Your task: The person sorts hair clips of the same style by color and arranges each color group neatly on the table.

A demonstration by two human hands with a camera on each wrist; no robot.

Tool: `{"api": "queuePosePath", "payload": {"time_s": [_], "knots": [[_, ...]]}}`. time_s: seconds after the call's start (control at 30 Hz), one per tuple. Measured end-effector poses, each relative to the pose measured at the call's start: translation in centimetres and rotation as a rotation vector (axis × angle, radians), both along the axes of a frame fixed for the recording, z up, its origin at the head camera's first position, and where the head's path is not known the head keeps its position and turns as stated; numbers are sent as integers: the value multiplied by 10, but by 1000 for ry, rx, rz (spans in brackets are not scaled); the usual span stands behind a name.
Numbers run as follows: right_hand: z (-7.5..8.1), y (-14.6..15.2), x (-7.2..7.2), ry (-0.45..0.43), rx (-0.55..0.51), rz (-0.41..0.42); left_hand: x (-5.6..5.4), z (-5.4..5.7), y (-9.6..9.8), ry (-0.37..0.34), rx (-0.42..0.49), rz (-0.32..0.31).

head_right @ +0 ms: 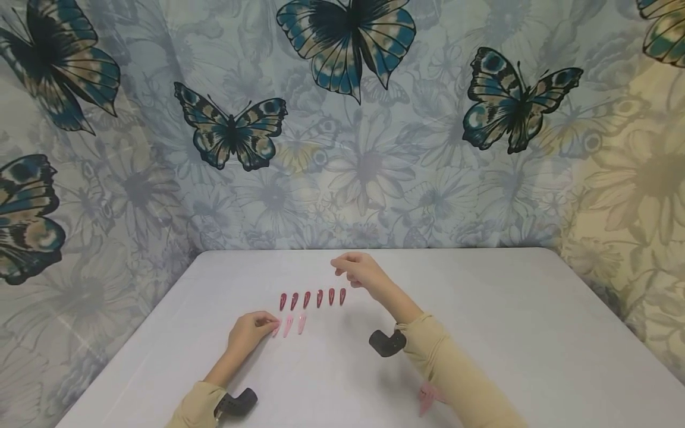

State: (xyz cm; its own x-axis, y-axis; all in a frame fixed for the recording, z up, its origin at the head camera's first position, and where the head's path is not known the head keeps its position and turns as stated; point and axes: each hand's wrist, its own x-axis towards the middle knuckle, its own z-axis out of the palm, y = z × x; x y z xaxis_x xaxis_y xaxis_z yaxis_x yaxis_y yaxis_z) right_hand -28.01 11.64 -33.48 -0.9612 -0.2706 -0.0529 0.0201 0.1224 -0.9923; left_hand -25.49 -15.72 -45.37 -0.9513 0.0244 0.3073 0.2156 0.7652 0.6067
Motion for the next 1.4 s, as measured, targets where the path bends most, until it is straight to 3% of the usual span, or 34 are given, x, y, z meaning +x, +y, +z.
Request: {"api": "queuePosePath", "payload": {"time_s": [0.17, 0.47, 0.8, 1.07, 1.2, 1.4], "knots": [[11, 13, 9, 39, -1, 32, 0, 0, 0, 2, -7, 9], [20, 46, 38, 155, -34, 60, -1, -2, 1, -1, -13, 11], [1, 69, 74, 208, -23, 120, -2, -1, 0, 5, -4, 8], [-13, 85, 104, 232, 80, 191, 1, -14, -2, -12, -8, -5], [-17, 92, 110, 240, 157, 189, 0, -14, -2, 18, -9, 9], [-34, 109, 118, 328, 193, 215, -3, -10, -2, 14, -10, 12]]}}
